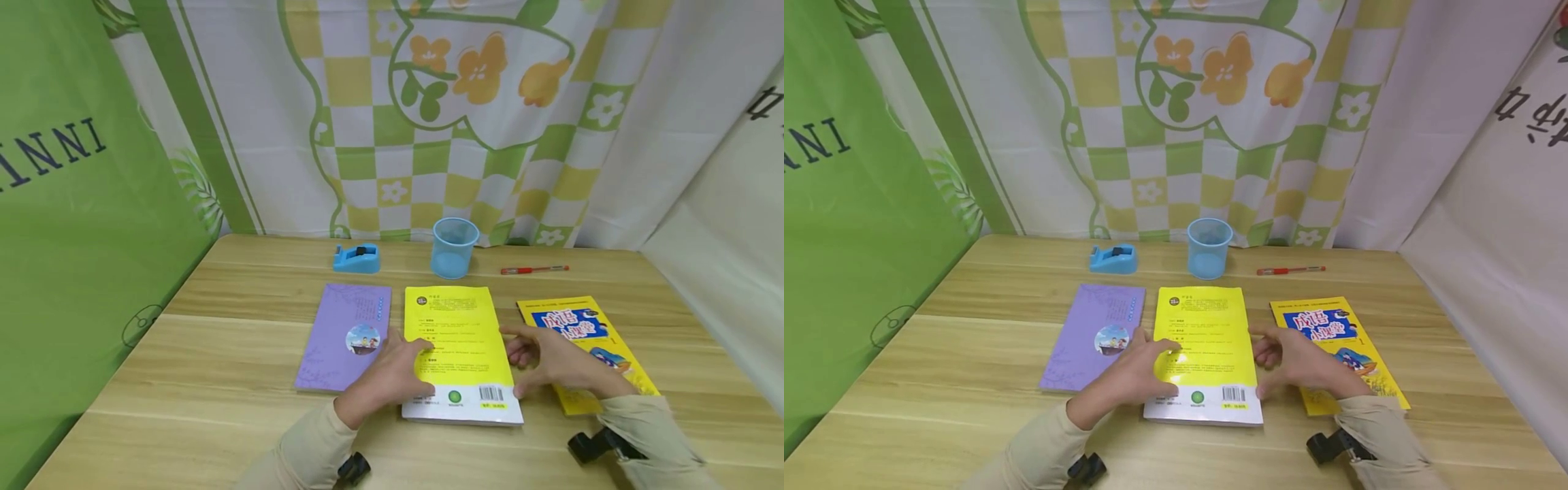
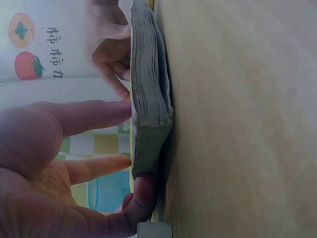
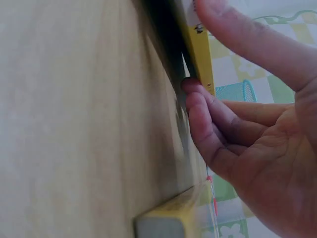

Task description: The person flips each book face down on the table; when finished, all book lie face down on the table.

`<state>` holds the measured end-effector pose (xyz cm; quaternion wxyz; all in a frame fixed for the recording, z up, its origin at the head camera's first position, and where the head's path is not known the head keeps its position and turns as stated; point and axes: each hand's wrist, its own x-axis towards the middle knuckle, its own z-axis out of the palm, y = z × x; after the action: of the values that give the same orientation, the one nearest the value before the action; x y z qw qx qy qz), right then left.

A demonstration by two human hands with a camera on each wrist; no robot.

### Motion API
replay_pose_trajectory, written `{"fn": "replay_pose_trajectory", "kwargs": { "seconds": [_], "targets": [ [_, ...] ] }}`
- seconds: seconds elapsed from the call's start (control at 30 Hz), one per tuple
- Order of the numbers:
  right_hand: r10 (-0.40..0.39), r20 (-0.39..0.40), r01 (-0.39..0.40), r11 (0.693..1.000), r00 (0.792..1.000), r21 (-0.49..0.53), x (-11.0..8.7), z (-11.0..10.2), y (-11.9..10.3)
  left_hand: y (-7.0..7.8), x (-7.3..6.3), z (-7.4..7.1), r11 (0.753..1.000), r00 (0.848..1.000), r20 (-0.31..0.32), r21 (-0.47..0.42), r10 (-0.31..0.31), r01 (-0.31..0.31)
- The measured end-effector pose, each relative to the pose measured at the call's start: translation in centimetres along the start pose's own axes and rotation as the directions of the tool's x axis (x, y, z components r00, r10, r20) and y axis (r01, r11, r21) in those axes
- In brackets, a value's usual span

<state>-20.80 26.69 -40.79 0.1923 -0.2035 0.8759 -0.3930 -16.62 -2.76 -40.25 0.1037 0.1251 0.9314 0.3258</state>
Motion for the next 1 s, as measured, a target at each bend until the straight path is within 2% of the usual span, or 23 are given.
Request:
{"fn": "replay_pose_trajectory", "kwargs": {
  "seconds": [0.27, 0.63, 1.0],
  "targets": [
    [0.008, -0.009, -0.009, 0.999, 1.000, -0.040, -0.1, 0.2, 0.0, 0.1, 0.1, 0.1, 1.000, 1.000, -0.012, 0.006, 0.005, -0.005],
    [0.018, -0.001, -0.018, 0.989, 1.000, -0.145, -0.2, 0.7, -1.5, -0.1, 0.2, -0.1, 1.000, 1.000, -0.018, 0.019, -0.007, 0.008],
    [0.057, -0.008, -0.057, 0.985, 0.998, -0.161, -0.1, 0.8, -1.4, 0.0, 0.1, 0.0, 1.000, 1.000, -0.025, 0.017, -0.001, 0.002]
  ]
}}
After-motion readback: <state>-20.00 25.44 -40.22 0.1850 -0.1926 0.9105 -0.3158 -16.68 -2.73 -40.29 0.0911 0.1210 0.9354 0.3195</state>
